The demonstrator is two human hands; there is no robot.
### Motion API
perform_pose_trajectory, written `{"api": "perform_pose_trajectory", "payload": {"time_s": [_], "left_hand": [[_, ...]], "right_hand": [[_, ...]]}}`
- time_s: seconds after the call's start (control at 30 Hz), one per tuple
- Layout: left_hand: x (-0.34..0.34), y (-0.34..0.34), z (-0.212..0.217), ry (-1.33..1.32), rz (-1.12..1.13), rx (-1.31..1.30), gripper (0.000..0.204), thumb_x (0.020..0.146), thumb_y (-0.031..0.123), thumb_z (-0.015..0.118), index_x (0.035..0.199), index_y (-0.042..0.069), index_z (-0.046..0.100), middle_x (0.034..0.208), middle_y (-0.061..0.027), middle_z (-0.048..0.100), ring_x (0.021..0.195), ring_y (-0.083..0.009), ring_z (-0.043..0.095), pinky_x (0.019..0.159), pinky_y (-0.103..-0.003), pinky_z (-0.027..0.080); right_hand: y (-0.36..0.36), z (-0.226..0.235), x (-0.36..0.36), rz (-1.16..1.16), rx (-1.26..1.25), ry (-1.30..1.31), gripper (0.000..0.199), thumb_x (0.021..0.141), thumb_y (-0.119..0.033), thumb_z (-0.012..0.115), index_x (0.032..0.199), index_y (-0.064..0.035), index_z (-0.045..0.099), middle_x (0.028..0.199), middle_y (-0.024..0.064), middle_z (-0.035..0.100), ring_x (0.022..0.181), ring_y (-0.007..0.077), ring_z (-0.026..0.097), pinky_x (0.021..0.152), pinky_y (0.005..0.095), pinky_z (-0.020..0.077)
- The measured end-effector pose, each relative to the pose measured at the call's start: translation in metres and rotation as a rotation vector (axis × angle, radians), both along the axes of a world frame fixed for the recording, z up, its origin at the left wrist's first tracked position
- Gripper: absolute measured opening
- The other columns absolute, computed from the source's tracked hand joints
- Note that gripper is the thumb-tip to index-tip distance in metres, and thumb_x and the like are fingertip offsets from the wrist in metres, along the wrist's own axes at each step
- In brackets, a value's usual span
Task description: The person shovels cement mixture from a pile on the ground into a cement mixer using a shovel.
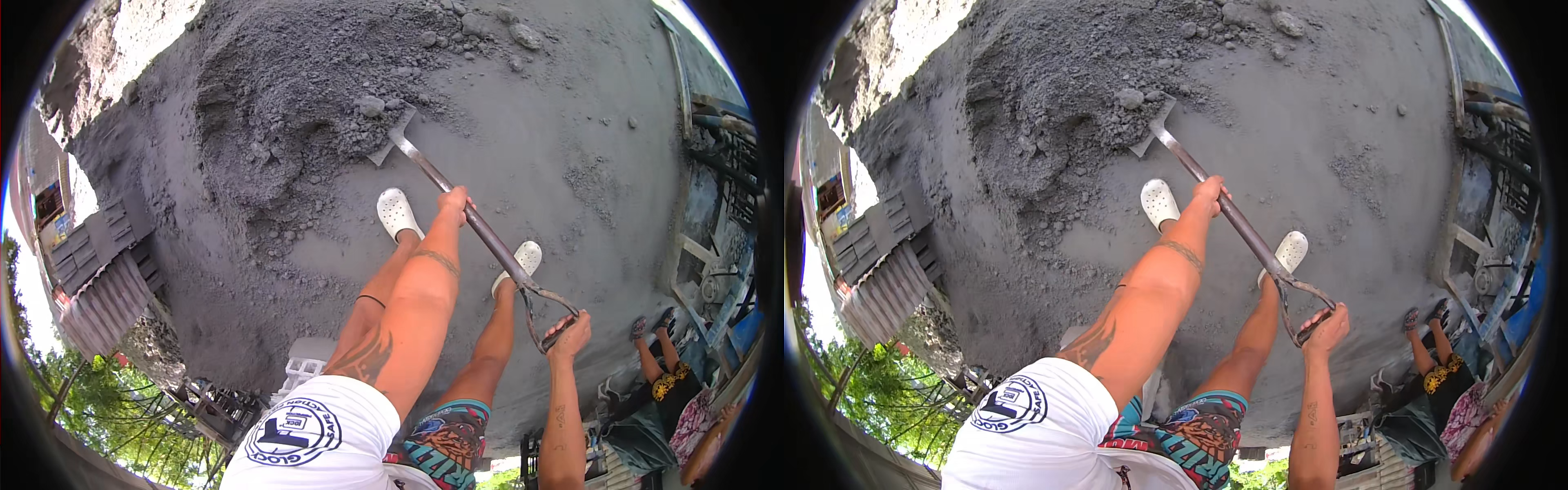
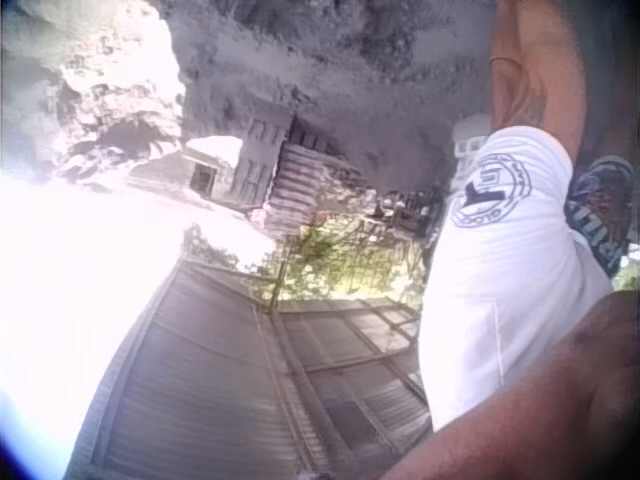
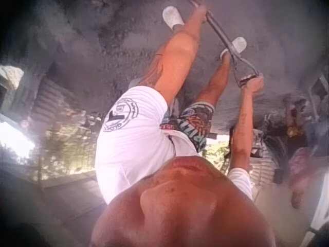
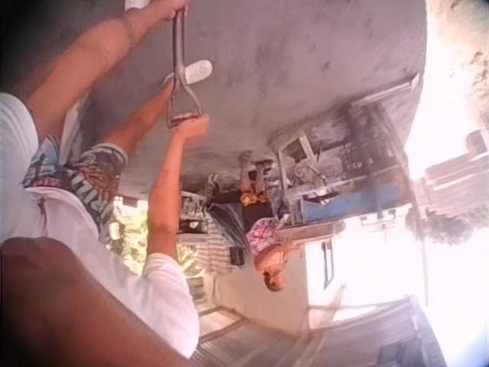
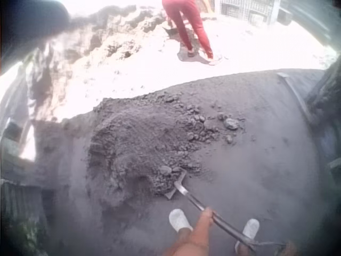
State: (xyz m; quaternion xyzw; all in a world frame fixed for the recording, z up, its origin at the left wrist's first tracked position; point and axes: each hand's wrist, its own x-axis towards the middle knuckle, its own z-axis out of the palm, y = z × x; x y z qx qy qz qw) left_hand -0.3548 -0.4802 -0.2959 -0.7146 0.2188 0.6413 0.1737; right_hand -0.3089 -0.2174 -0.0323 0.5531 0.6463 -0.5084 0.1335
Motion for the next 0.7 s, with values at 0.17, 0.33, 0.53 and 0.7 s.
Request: {"api": "perform_pose_trajectory", "payload": {"time_s": [0.17, 0.33, 0.53, 0.7], "left_hand": [[0.046, 0.014, 0.019, 0.065, -0.076, -0.049, 0.016, 0.086, 0.009, 0.058, 0.094, -0.003, 0.051, 0.067, -0.0093, 0.052, 0.054, -0.0194, 0.052, 0.048, -0.035, 0.051], [0.067, 0.054, 0.086, 0.039, -0.032, -0.149, 0.018, 0.086, 0.010, 0.059, 0.094, -0.004, 0.050, 0.068, -0.0100, 0.052, 0.054, -0.0189, 0.053, 0.047, -0.035, 0.052], [0.088, 0.123, 0.208, 0.111, 0.078, -0.246, 0.019, 0.086, 0.009, 0.060, 0.096, -0.004, 0.050, 0.069, -0.0104, 0.053, 0.054, -0.0201, 0.053, 0.046, -0.036, 0.052], [0.117, 0.192, 0.286, 0.173, 0.210, -0.206, 0.019, 0.086, 0.010, 0.060, 0.096, -0.003, 0.050, 0.068, -0.0109, 0.052, 0.054, -0.0217, 0.054, 0.048, -0.038, 0.052]], "right_hand": [[0.025, 0.002, 0.066, -0.070, -0.100, -0.003, 0.030, 0.090, -0.032, 0.041, 0.073, -0.0079, 0.041, 0.051, 0.0067, 0.042, 0.036, 0.0180, 0.039, 0.033, 0.0327, 0.0373], [0.101, 0.025, 0.095, -0.029, -0.204, 0.089, 0.029, 0.089, -0.030, 0.041, 0.071, -0.0075, 0.041, 0.050, 0.0069, 0.041, 0.036, 0.0185, 0.038, 0.033, 0.0325, 0.0377], [0.194, 0.126, 0.087, 0.087, -0.329, 0.143, 0.030, 0.090, -0.030, 0.040, 0.071, -0.0073, 0.040, 0.051, 0.0070, 0.041, 0.036, 0.0186, 0.040, 0.033, 0.0328, 0.0373], [0.263, 0.220, 0.080, 0.241, -0.338, 0.213, 0.032, 0.089, -0.035, 0.042, 0.070, -0.0089, 0.041, 0.049, 0.0069, 0.040, 0.035, 0.0200, 0.039, 0.034, 0.0345, 0.0370]]}}
